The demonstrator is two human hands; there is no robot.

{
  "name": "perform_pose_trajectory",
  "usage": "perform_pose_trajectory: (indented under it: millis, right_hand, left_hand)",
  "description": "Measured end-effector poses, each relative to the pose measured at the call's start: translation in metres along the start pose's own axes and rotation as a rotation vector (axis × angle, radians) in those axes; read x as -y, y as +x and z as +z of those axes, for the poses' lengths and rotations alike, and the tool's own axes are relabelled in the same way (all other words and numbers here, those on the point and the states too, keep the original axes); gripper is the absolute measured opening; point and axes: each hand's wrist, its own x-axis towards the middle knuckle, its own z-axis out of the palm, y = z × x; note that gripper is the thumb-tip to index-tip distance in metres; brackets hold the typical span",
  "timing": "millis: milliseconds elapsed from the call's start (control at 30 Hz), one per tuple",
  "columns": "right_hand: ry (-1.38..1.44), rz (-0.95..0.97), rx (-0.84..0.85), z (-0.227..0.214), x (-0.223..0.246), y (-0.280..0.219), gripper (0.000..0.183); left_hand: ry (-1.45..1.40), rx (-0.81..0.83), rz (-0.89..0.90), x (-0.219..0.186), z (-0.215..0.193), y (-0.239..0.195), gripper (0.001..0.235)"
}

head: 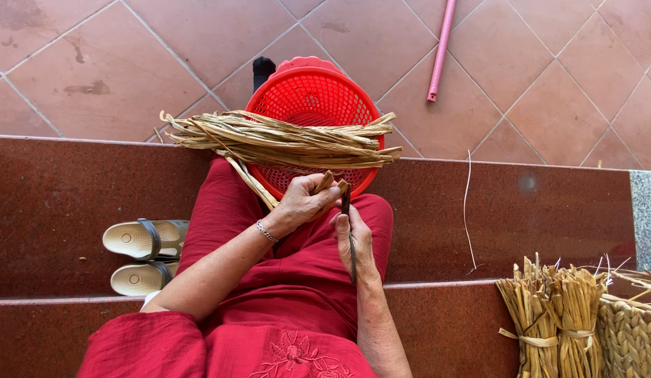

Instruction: The person sits on the floor and uses shears to trim the ends of dried plant stalks. Trimmed pieces are placed into a red basket, and finished bundles are set aside.

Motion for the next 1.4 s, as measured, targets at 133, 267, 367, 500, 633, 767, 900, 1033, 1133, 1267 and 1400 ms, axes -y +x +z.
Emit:
perform_pose_trajectory:
  millis: [133,267,367,500,633,767,900,1033,1133,1267,1400]
  right_hand:
    - [-0.131,-0.052,-0.046,0.003,0.004,-0.005,0.083]
    - [-0.288,-0.108,-0.078,0.002,0.008,-0.008,0.083]
    - [-0.328,-0.218,-0.088,0.0,0.008,-0.008,0.079]
    - [-0.343,-0.153,-0.087,0.003,0.005,-0.01,0.078]
    - [-0.323,0.007,-0.088,0.01,0.003,-0.012,0.078]
    - [-0.384,-0.117,-0.13,0.011,0.003,-0.012,0.078]
    - [-0.386,-0.25,-0.149,0.007,-0.003,-0.01,0.077]
    - [-0.288,-0.071,-0.1,0.008,-0.017,-0.009,0.074]
    - [-0.03,-0.02,-0.104,0.007,-0.028,-0.009,0.075]
    - [0.416,0.236,-0.108,-0.001,-0.038,-0.013,0.076]
    - [0.602,0.33,-0.115,-0.005,-0.048,-0.013,0.076]
  left_hand:
    - [-0.058,0.016,-0.023,0.002,0.0,0.002,0.023]
    - [-0.02,0.017,-0.003,0.006,-0.001,0.0,0.025]
    - [-0.018,0.019,-0.016,0.007,-0.001,0.001,0.025]
    - [-0.024,0.042,-0.016,0.007,0.0,0.0,0.026]
    - [-0.02,0.067,-0.018,0.006,0.001,-0.001,0.028]
    - [-0.046,0.098,-0.052,0.007,-0.001,-0.001,0.025]
    - [-0.001,0.134,-0.072,0.012,-0.004,-0.003,0.027]
    - [-0.044,0.138,-0.095,0.015,-0.004,-0.003,0.028]
    - [-0.076,0.091,-0.104,0.014,-0.004,0.0,0.017]
    - [0.009,-0.05,-0.06,-0.002,-0.025,0.017,0.024]
    - [0.393,-0.178,0.059,-0.006,-0.033,0.053,0.02]
